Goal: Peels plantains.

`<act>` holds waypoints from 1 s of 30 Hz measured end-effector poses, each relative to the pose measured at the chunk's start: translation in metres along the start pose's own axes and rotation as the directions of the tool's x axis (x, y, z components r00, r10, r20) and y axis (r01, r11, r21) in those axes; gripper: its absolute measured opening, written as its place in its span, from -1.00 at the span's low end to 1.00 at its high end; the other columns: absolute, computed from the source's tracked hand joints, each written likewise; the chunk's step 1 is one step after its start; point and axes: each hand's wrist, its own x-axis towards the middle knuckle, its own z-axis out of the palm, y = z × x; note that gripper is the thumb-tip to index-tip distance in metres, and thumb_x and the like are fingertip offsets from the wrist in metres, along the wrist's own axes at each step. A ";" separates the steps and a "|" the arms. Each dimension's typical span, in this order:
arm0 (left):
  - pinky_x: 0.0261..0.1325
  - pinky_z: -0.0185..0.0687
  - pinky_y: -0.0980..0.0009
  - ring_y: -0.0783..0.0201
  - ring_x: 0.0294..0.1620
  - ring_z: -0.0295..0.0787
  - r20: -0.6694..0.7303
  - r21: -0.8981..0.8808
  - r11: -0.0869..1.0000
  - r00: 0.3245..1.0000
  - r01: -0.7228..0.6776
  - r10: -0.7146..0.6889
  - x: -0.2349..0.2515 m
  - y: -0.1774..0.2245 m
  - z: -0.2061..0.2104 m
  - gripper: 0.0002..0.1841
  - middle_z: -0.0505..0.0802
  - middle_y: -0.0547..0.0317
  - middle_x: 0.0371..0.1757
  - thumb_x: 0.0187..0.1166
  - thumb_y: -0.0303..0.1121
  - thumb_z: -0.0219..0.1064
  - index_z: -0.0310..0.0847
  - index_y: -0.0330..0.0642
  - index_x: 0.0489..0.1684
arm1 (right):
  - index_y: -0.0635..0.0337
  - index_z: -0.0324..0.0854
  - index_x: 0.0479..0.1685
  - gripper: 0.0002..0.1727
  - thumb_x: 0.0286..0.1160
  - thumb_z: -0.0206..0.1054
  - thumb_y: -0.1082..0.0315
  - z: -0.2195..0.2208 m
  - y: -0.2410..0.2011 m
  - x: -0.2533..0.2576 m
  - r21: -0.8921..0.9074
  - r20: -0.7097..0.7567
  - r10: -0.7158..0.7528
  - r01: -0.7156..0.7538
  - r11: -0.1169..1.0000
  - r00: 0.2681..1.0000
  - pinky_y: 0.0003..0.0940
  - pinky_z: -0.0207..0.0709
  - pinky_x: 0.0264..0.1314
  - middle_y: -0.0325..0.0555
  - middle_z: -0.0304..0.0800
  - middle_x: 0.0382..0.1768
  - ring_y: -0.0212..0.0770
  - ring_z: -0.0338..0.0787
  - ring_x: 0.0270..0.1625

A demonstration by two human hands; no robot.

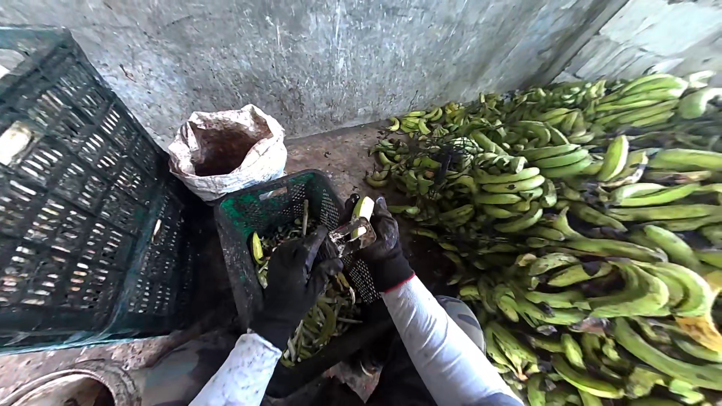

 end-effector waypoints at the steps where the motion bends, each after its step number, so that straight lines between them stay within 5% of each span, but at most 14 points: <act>1: 0.44 0.56 -0.12 -0.08 0.30 0.74 -0.018 0.019 1.000 1.000 -0.008 0.008 0.000 0.000 0.000 -0.37 0.84 -0.11 0.23 0.65 0.23 0.19 0.63 0.00 0.52 | -0.08 0.60 -0.11 -0.37 0.83 -0.42 -0.11 -0.002 0.001 0.000 -0.009 -0.011 -0.023 0.023 1.000 1.000 -0.34 0.75 -0.10 -0.28 0.79 -0.22 -0.33 0.81 -0.13; 4: 0.42 0.58 -0.09 -0.07 0.29 0.76 0.015 0.033 0.999 1.000 0.007 -0.007 0.001 -0.002 -0.002 -0.38 0.84 -0.12 0.22 0.68 0.21 0.15 0.62 0.00 0.54 | -0.10 0.60 -0.12 -0.42 0.82 -0.35 -0.12 -0.004 0.004 -0.004 -0.170 -0.002 0.003 -0.003 0.985 1.000 -0.36 0.71 -0.25 -0.29 0.76 -0.31 -0.36 0.78 -0.25; 7: 0.49 0.56 0.00 0.04 0.39 0.72 0.175 -0.046 0.983 0.970 0.179 -0.168 0.009 -0.002 -0.011 -0.38 0.79 -0.04 0.37 0.72 0.15 0.10 0.51 0.02 0.65 | -0.15 0.67 0.03 -0.60 0.68 0.08 -0.17 -0.003 0.003 -0.010 -0.221 0.199 0.179 -0.134 0.966 0.963 -0.28 0.78 -0.20 -0.23 0.84 -0.21 -0.29 0.85 -0.21; 9: 0.49 0.55 -0.04 0.01 0.41 0.69 0.212 -0.014 0.976 0.954 0.219 -0.211 0.009 -0.007 -0.014 -0.38 0.76 -0.04 0.40 0.70 0.17 0.11 0.47 0.10 0.69 | -0.12 0.60 0.15 -0.59 0.75 0.00 -0.13 0.002 0.002 -0.014 -0.359 0.140 0.194 -0.133 0.924 0.971 -0.27 0.78 -0.18 -0.18 0.83 -0.20 -0.27 0.84 -0.22; 12: 0.48 0.53 -0.13 -0.13 0.40 0.70 0.184 0.085 0.980 0.964 0.177 -0.190 0.005 -0.008 -0.010 -0.41 0.79 -0.12 0.35 0.67 0.12 0.18 0.56 0.06 0.61 | 0.04 0.55 0.18 -0.49 0.85 -0.19 -0.10 0.011 0.005 -0.018 -0.686 -0.186 0.068 -0.179 0.705 0.980 -0.32 0.71 -0.34 -0.15 0.75 -0.38 -0.28 0.76 -0.40; 16: 0.51 0.53 -0.06 0.03 0.42 0.71 0.276 0.020 0.897 0.860 0.441 -0.429 0.018 -0.011 -0.017 -0.52 0.75 -0.02 0.43 0.84 -0.13 0.01 0.42 0.09 0.71 | 0.13 0.55 0.29 -0.48 0.74 -0.13 -0.02 0.007 0.009 -0.024 -0.914 0.016 0.199 -0.067 0.400 0.980 -0.41 0.66 -0.09 -0.23 0.75 -0.17 -0.43 0.72 -0.20; 18: 0.44 0.56 -0.07 0.04 0.33 0.75 0.299 0.017 0.832 0.791 0.555 -0.534 0.023 -0.014 -0.023 -0.53 0.80 -0.04 0.35 0.88 -0.08 -0.05 0.44 0.09 0.68 | 0.23 0.52 0.43 -0.42 0.72 -0.13 0.02 0.010 0.008 -0.029 -0.954 0.064 0.255 -0.016 0.300 0.965 -0.43 0.65 0.02 -0.19 0.75 -0.03 -0.46 0.71 -0.11; 21: 0.39 0.59 -0.07 0.08 0.27 0.77 0.327 -0.008 0.770 0.729 0.638 -0.601 0.023 -0.020 -0.028 -0.47 0.81 0.00 0.29 0.84 0.10 -0.03 0.47 0.10 0.64 | 0.20 0.49 0.47 -0.41 0.67 -0.09 0.02 -0.001 0.009 -0.027 -0.894 0.026 0.201 -0.067 0.444 0.979 -0.38 0.68 -0.11 -0.18 0.77 -0.12 -0.40 0.73 -0.22; 23: 0.38 0.61 -0.06 0.10 0.26 0.76 0.350 -0.006 0.816 0.766 0.578 -0.539 0.020 -0.018 -0.029 -0.45 0.80 0.02 0.30 0.80 0.12 0.03 0.44 0.10 0.66 | 0.06 0.53 0.32 -0.50 0.77 -0.12 -0.05 -0.010 0.003 -0.023 -0.728 -0.077 0.183 -0.180 0.662 0.980 -0.37 0.68 -0.28 -0.18 0.74 -0.29 -0.34 0.72 -0.36; 25: 0.40 0.62 -0.06 0.06 0.29 0.75 0.336 0.058 0.916 0.857 0.396 -0.392 0.011 -0.019 -0.023 -0.38 0.79 0.01 0.32 0.74 0.18 0.06 0.43 0.10 0.68 | 0.00 0.60 0.05 -0.45 0.78 -0.20 -0.17 -0.016 -0.005 -0.018 -0.464 -0.117 0.223 -0.252 0.849 0.968 -0.36 0.71 -0.38 -0.17 0.75 -0.39 -0.31 0.74 -0.43; 27: 0.45 0.56 -0.15 -0.12 0.35 0.73 0.298 0.127 0.977 0.932 0.174 -0.205 0.000 -0.013 -0.015 -0.34 0.80 -0.12 0.31 0.65 0.20 0.13 0.55 0.02 0.61 | 0.00 0.65 -0.08 -0.38 0.76 -0.28 -0.18 -0.026 -0.014 -0.016 -0.332 -0.116 0.256 -0.280 0.901 0.960 -0.31 0.73 -0.28 -0.16 0.80 -0.38 -0.29 0.80 -0.35; 30: 0.36 0.62 -0.15 -0.17 0.23 0.78 0.184 0.168 0.976 0.977 -0.136 0.104 -0.014 -0.002 -0.003 -0.33 0.86 -0.15 0.13 0.57 0.35 0.17 0.72 0.09 0.42 | 0.02 0.61 -0.23 -0.36 0.83 -0.40 -0.06 -0.027 -0.021 -0.018 -0.299 -0.188 0.211 -0.261 0.918 0.959 -0.40 0.68 -0.43 -0.22 0.74 -0.53 -0.34 0.74 -0.50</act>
